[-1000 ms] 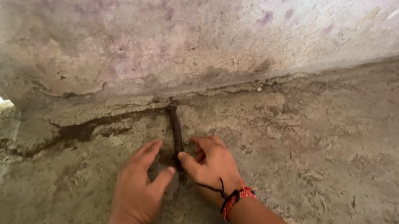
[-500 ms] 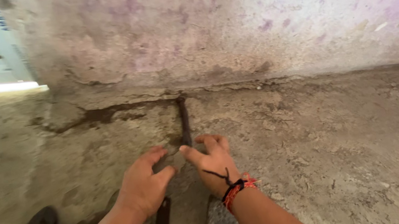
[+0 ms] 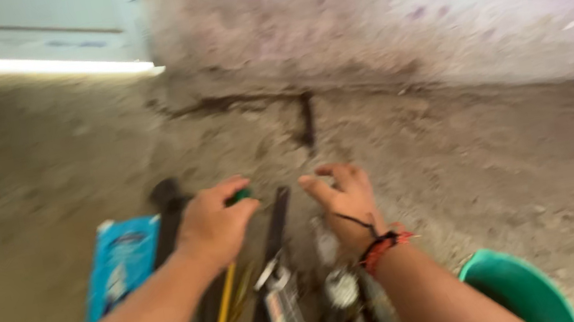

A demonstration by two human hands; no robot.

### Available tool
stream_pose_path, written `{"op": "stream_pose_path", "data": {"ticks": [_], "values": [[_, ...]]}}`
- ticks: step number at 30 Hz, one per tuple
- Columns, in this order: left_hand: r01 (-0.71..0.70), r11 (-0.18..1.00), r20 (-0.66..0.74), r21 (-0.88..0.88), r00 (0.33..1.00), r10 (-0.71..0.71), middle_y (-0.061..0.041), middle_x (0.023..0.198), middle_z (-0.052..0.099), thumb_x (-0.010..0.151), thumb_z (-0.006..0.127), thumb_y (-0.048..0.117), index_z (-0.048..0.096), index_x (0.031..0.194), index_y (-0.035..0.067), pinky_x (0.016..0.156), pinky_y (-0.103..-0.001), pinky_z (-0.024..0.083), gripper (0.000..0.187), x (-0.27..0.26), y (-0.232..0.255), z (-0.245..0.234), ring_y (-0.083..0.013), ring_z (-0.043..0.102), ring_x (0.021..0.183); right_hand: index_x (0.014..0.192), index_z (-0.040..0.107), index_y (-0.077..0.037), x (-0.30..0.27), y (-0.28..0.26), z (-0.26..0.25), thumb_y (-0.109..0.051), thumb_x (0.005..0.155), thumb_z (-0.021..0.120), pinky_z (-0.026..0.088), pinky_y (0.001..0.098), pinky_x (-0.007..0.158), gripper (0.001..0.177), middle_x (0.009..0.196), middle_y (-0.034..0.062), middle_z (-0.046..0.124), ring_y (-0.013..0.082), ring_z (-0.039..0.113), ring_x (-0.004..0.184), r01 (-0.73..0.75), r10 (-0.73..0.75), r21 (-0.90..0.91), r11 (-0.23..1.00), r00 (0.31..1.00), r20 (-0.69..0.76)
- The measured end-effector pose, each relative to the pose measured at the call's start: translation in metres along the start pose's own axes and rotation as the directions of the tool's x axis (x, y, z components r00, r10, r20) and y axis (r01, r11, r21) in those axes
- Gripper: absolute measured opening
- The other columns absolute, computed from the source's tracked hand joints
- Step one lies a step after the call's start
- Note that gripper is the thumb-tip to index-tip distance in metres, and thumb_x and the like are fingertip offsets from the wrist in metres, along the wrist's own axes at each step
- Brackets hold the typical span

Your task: The person cleans a metal file by dipping a grey cloth into a green cup of water and wiping the tool. They then switch to a red cloth to continue wiping the file. The person places the file into a crack in the concrete floor and then picks up a hammer to wipe it with the grey cloth.

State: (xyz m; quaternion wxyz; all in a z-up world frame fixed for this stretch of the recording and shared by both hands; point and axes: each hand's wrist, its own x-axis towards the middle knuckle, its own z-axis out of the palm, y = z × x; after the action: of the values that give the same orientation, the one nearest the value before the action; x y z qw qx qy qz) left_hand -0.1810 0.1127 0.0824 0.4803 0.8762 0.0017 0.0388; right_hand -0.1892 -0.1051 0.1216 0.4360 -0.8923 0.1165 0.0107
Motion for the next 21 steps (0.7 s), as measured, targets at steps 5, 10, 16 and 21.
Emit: {"op": "stream_pose_path", "data": {"ticks": [5,10,16,21], "values": [[0.212,0.952,-0.038,-0.219,0.974,-0.225,-0.014,0.119,0.078,0.081,0.068,0.027,0.072,0.125,0.011,0.095,-0.034,0.054,0.048,-0.075,-0.001,-0.029,-0.0268,0.074,0.109,0.124,0.069,-0.005,-0.038,0.004,0.014,-0.053,0.085,0.065,0.044,0.0449,0.103,0.061,0.137,0.0171,0.053,0.0327,0.052,0.125,0.130,-0.130,0.061,0.990,0.991,-0.017],[0.268,0.851,-0.041,-0.452,0.947,-0.320,-0.015,0.134,0.071,0.084,0.065,0.009,0.066,0.131,0.003,0.106,-0.031,0.047,0.047,-0.132,-0.028,-0.046,-0.0202,0.066,0.128,0.109,0.077,-0.006,-0.060,-0.007,0.025,-0.043,0.082,0.068,0.056,0.0407,0.083,0.047,0.094,0.0173,0.078,0.0304,0.074,0.090,-0.025,0.025,-0.003,1.000,1.000,-0.002],[0.321,0.891,-0.088,-0.321,0.927,-0.365,-0.011,0.129,0.073,0.084,0.065,0.006,0.067,0.131,0.009,0.097,-0.030,0.053,0.047,-0.149,-0.044,-0.045,-0.0166,0.071,0.116,0.103,0.077,-0.006,-0.089,-0.011,0.063,-0.026,0.077,0.076,0.057,0.0371,0.079,0.033,0.096,0.0119,0.076,0.0236,0.074,0.088,0.014,-0.015,-0.006,1.000,0.999,-0.031],[0.339,0.930,-0.144,-0.142,0.923,-0.358,-0.007,0.112,0.076,0.080,0.071,0.006,0.072,0.124,0.014,0.081,-0.033,0.061,0.045,-0.133,-0.028,-0.042,-0.0189,0.075,0.096,0.097,0.078,-0.010,-0.114,-0.021,0.086,-0.018,0.074,0.076,0.056,0.0364,0.077,0.025,0.096,0.0087,0.072,0.0245,0.071,0.085,0.155,-0.157,-0.108,0.982,0.988,-0.010]]}}
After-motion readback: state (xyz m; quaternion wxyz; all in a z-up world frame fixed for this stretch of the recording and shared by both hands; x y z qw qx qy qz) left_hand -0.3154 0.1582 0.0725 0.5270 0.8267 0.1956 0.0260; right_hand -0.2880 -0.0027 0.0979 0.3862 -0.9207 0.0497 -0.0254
